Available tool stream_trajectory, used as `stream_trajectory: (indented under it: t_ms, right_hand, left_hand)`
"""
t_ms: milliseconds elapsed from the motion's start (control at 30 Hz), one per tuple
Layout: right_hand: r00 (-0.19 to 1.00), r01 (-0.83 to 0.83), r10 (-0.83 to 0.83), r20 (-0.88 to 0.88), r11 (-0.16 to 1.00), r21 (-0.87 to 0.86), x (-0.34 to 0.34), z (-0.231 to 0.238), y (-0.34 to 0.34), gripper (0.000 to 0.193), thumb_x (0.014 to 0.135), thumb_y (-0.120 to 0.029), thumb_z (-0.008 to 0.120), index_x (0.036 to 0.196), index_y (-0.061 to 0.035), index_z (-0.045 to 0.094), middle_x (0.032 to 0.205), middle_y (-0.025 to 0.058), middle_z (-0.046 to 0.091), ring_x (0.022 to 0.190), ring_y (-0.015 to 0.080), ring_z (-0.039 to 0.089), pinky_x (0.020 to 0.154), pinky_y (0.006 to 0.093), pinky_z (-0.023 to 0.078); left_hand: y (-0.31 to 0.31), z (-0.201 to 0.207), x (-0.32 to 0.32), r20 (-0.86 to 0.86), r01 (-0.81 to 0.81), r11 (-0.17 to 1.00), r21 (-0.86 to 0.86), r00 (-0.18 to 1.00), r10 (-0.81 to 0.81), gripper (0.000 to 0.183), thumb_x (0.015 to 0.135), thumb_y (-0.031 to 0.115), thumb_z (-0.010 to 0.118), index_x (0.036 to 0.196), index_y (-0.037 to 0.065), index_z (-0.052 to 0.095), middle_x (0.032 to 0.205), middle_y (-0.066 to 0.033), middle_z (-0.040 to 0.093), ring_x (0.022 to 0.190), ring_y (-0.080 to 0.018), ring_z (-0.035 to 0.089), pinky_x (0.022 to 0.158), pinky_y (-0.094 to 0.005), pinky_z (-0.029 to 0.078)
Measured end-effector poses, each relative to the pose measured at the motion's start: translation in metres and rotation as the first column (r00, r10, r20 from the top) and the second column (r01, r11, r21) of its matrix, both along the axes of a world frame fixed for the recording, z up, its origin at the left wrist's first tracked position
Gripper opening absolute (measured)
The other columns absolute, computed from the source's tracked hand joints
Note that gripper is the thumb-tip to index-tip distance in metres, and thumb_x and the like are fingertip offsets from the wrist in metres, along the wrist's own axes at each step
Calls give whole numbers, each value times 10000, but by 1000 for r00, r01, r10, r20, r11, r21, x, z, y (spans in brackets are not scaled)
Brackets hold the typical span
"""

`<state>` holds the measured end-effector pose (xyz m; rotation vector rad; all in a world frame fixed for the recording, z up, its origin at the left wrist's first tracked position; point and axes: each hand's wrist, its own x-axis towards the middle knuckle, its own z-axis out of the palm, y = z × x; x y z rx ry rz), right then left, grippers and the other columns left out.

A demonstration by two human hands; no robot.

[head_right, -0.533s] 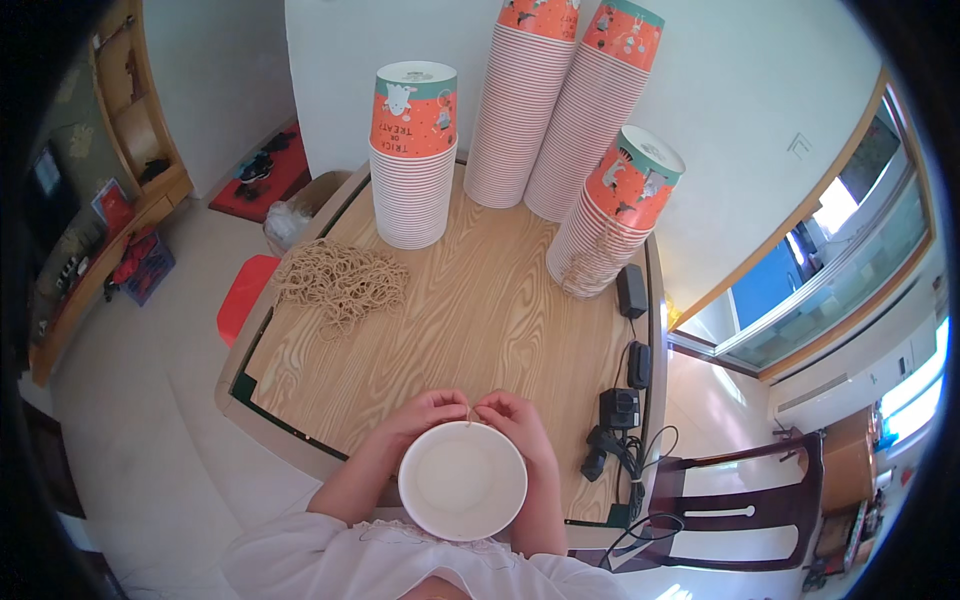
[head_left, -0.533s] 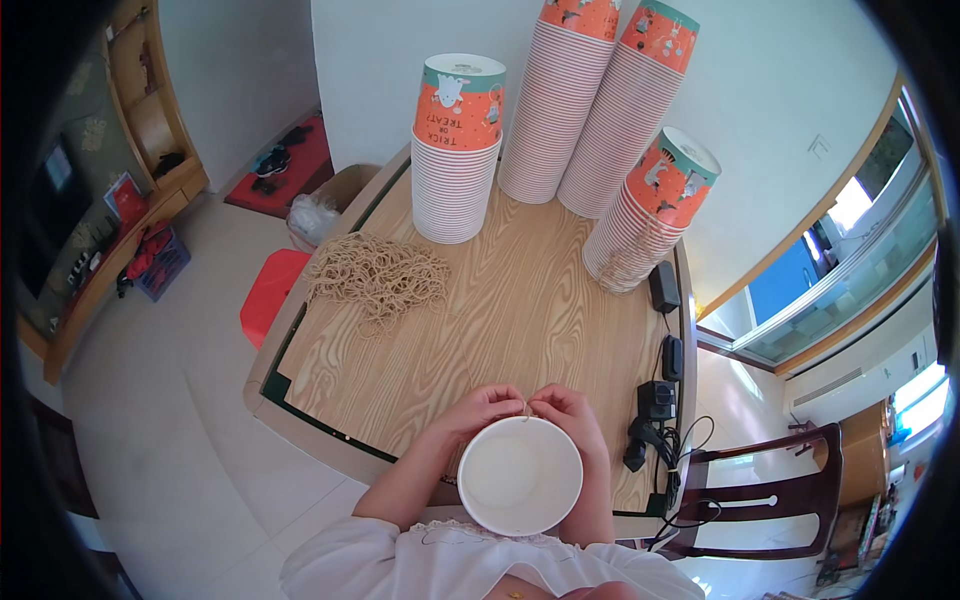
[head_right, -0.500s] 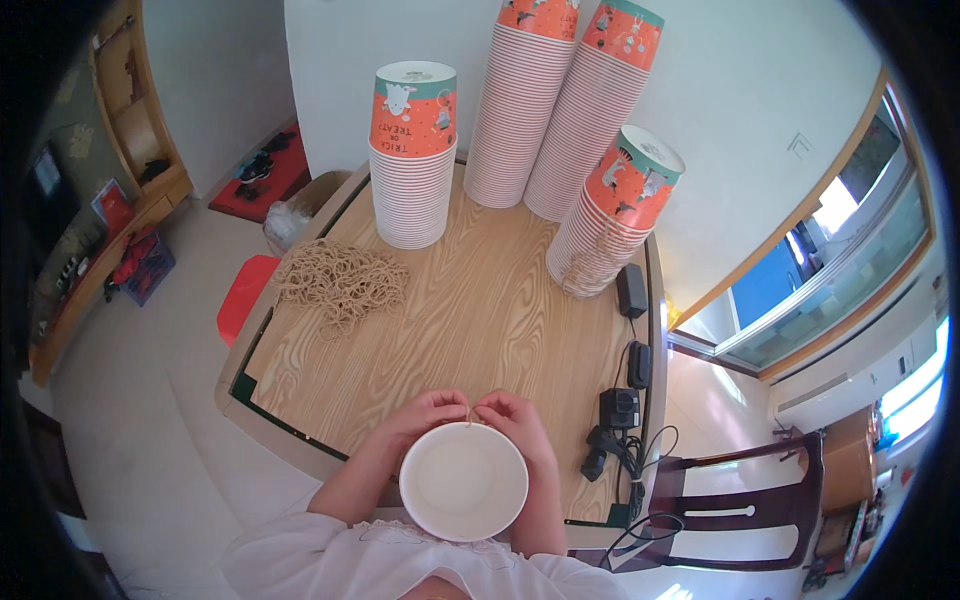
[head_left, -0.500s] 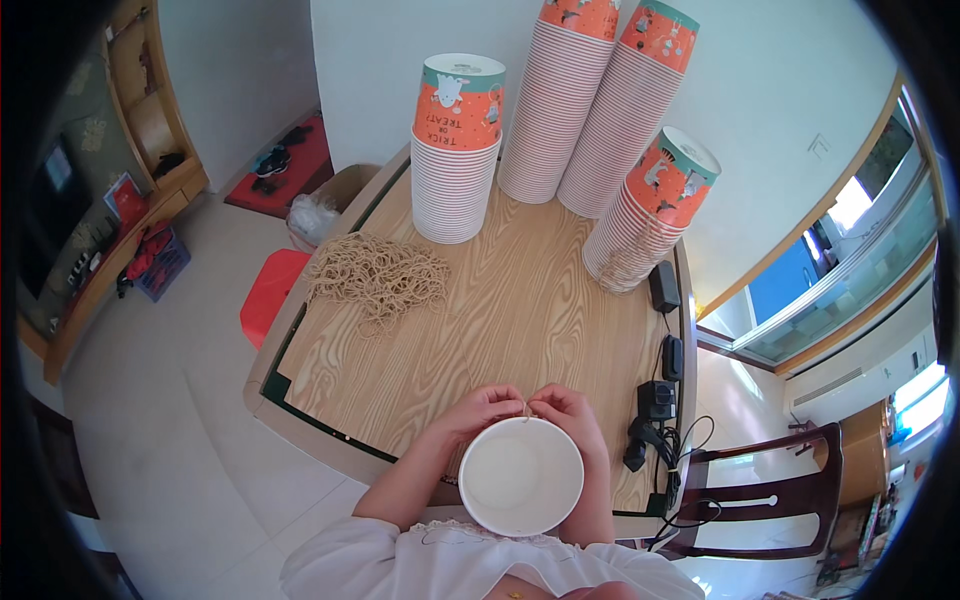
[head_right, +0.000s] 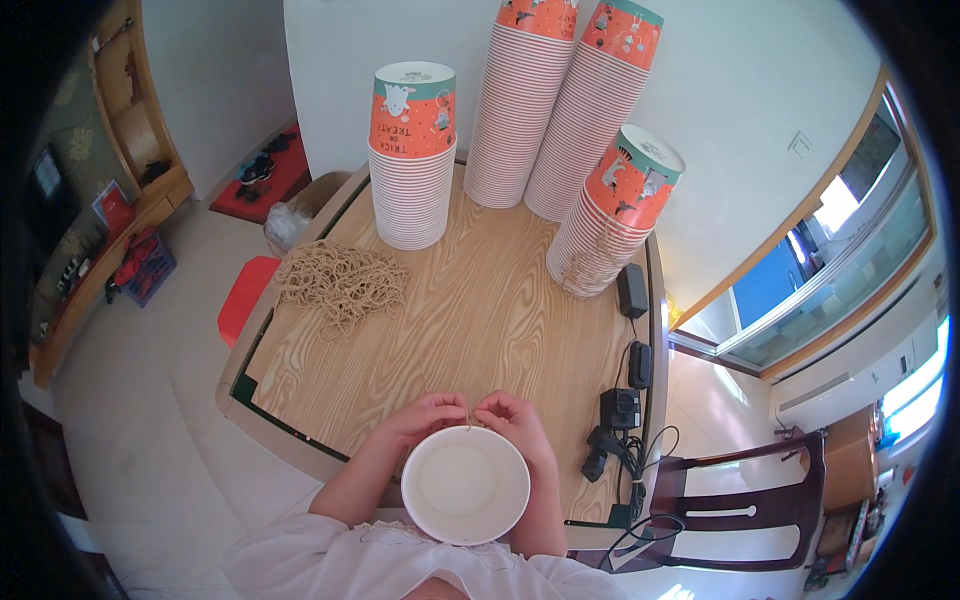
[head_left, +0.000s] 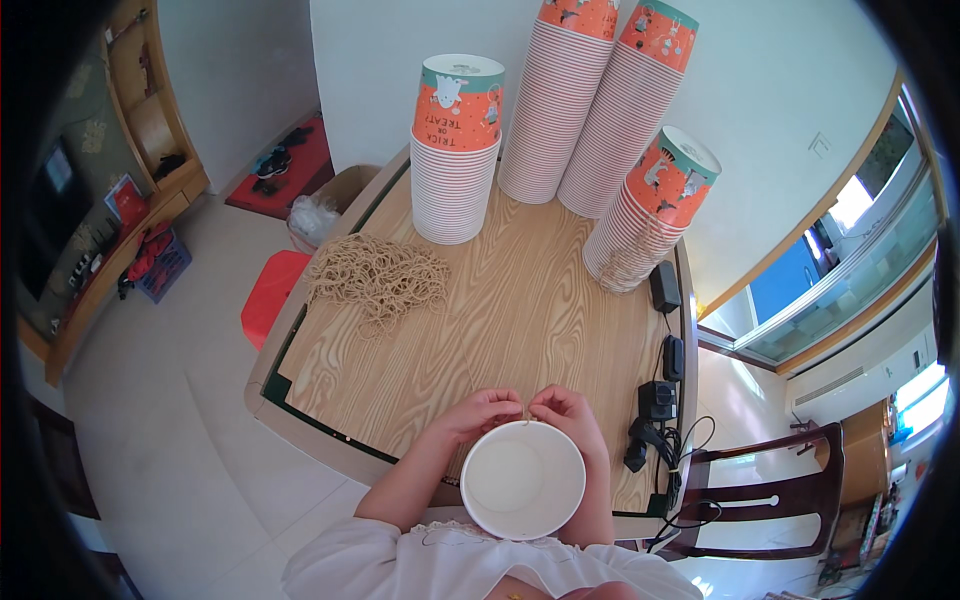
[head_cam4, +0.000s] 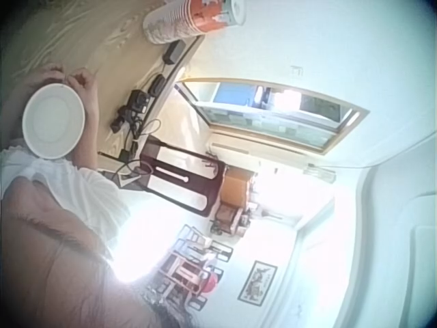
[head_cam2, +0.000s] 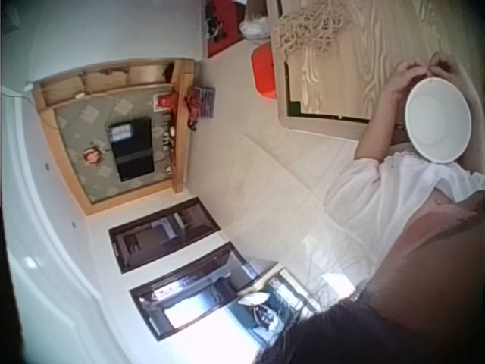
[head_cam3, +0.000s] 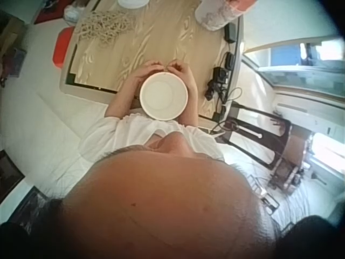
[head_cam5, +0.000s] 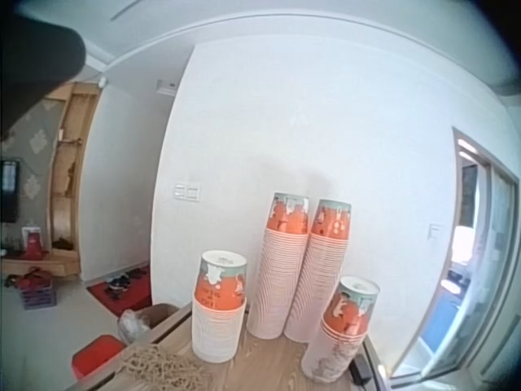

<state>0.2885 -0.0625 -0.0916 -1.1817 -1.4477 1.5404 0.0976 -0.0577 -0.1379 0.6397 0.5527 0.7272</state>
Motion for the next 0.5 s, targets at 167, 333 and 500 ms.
stream_trajectory:
  t_ms: [167, 333, 500]
  right_hand:
    - [999, -15, 15, -38, 1000, -10, 1, 0, -1, 29, 822, -32, 608, 846, -17, 599, 738, -9, 587, 669, 50, 536, 599, 194, 438]
    - [999, -30, 30, -44, 1000, -2, 0, 1, -2, 30, 824, -33, 605, 847, -17, 596, 742, -12, 583, 677, 48, 535, 604, 190, 437]
    - [998, -29, 29, -49, 1000, 2, 1, -1, -3, 34, 823, -38, 608, 848, -19, 596, 743, -14, 580, 670, 49, 529, 601, 189, 433]
  left_hand:
    - [-5, 11, -2, 23, -3, 996, 84, 1000, 1, 109, 843, 213, 607, 854, 109, 575, 720, 47, 552, 611, -32, 501, 506, -155, 374]
    - [1, 0, -3, -56, 15, 999, 28, 998, -14, 100, 848, 178, 596, 859, 81, 578, 743, 7, 587, 642, -70, 548, 565, -194, 436]
    - [-2, -2, 5, -91, -18, 998, 63, 996, 24, 125, 846, 210, 604, 813, 92, 581, 676, 36, 542, 591, -50, 501, 514, -182, 395]
